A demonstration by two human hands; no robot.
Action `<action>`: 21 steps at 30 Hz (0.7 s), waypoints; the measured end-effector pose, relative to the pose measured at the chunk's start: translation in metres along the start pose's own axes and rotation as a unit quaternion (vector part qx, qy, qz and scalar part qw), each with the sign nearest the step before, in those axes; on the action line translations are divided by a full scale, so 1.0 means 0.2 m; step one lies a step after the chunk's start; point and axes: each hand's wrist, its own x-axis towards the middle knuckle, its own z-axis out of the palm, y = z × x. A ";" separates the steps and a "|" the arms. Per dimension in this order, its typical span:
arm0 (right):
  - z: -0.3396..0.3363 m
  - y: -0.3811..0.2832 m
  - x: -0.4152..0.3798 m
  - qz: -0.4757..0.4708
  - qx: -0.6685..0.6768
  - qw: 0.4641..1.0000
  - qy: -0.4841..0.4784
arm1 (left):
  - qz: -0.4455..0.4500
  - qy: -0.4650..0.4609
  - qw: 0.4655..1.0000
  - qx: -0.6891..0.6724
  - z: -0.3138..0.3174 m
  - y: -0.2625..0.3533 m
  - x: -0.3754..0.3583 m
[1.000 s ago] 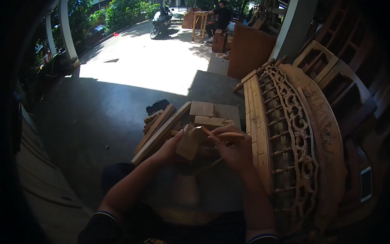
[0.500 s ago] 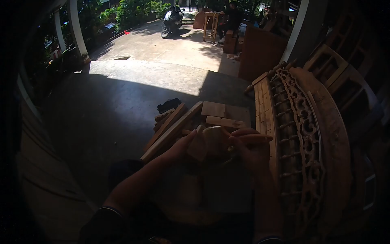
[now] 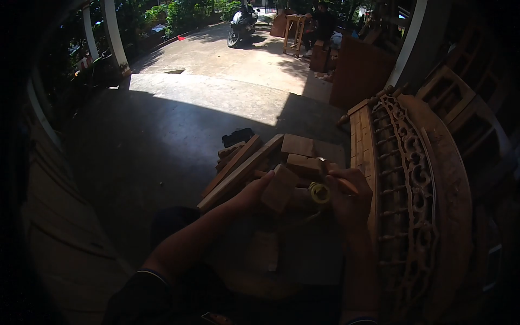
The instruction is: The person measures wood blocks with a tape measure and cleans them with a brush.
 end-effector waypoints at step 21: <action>-0.05 0.05 -0.03 0.011 0.061 0.996 -0.061 | 0.053 -0.029 0.994 0.088 -0.06 -0.04 0.07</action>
